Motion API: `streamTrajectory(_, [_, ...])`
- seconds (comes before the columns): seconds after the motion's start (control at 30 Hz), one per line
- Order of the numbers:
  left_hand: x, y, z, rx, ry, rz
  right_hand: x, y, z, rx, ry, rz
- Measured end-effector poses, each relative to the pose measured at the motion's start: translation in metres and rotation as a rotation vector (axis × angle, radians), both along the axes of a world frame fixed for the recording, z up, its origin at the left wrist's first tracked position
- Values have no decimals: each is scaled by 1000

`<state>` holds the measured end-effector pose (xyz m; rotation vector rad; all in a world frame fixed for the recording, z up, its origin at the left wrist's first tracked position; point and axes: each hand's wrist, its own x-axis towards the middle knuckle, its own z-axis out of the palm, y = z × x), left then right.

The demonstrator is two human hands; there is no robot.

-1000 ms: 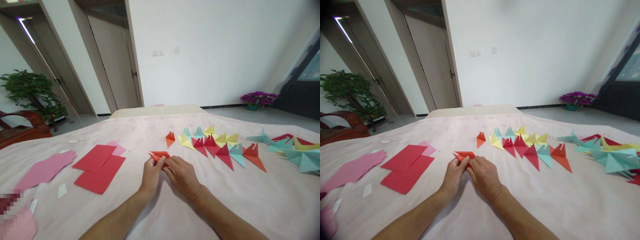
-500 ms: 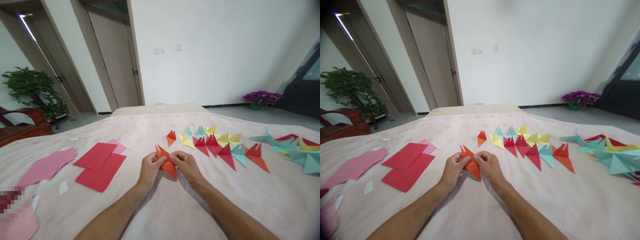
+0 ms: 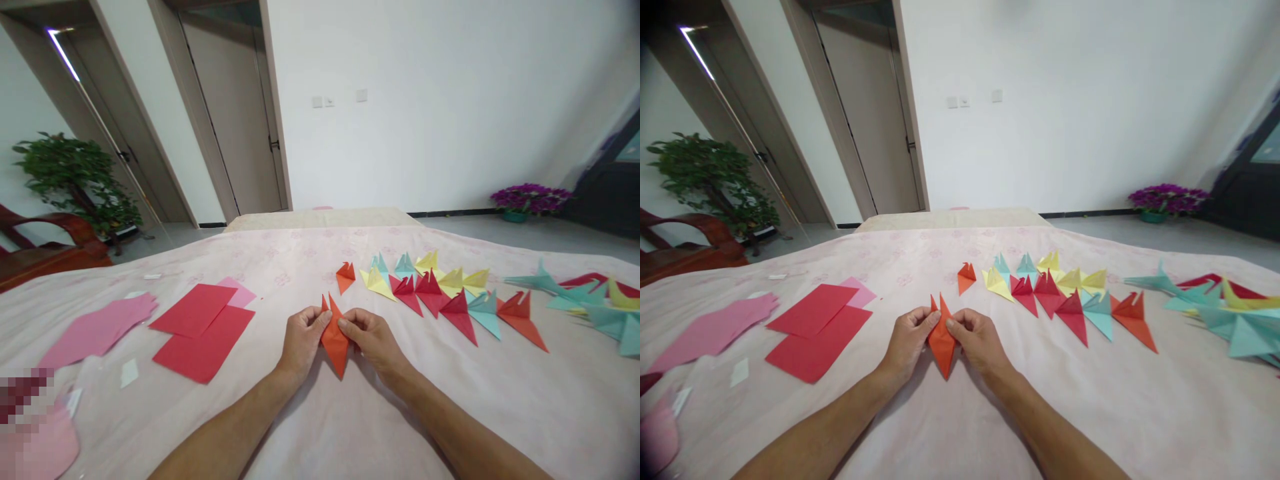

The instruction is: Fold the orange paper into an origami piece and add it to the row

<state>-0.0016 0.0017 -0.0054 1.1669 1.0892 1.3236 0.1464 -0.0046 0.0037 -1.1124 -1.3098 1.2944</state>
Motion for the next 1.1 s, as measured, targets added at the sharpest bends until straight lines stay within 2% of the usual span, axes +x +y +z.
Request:
streamTrajectory(0.13, [0,2,-3,13,18,-29,3,4,-7,17,-111,-14])
streamTrajectory(0.23, [-2,6,-6,49,143,0,6,7,-12,115,-284,-42])
streamTrajectory(0.33, [-4,10,-8,40,220,0,8,8,-14,158,-350,-56])
streamTrajectory(0.43, [-4,13,-9,16,126,-58,8,6,-14,159,-322,-57])
streamTrajectory(0.6, [-3,15,-4,-49,-91,-76,5,3,-15,161,-313,-43])
streamTrajectory(0.8, [-4,14,1,-116,-213,-110,5,5,-20,134,-316,-16])
streamTrajectory(0.93, [-3,13,0,-89,-201,-60,5,3,-18,135,-374,14])
streamTrajectory(1.1, [0,13,-3,-14,-121,87,1,-1,-11,190,-456,11])
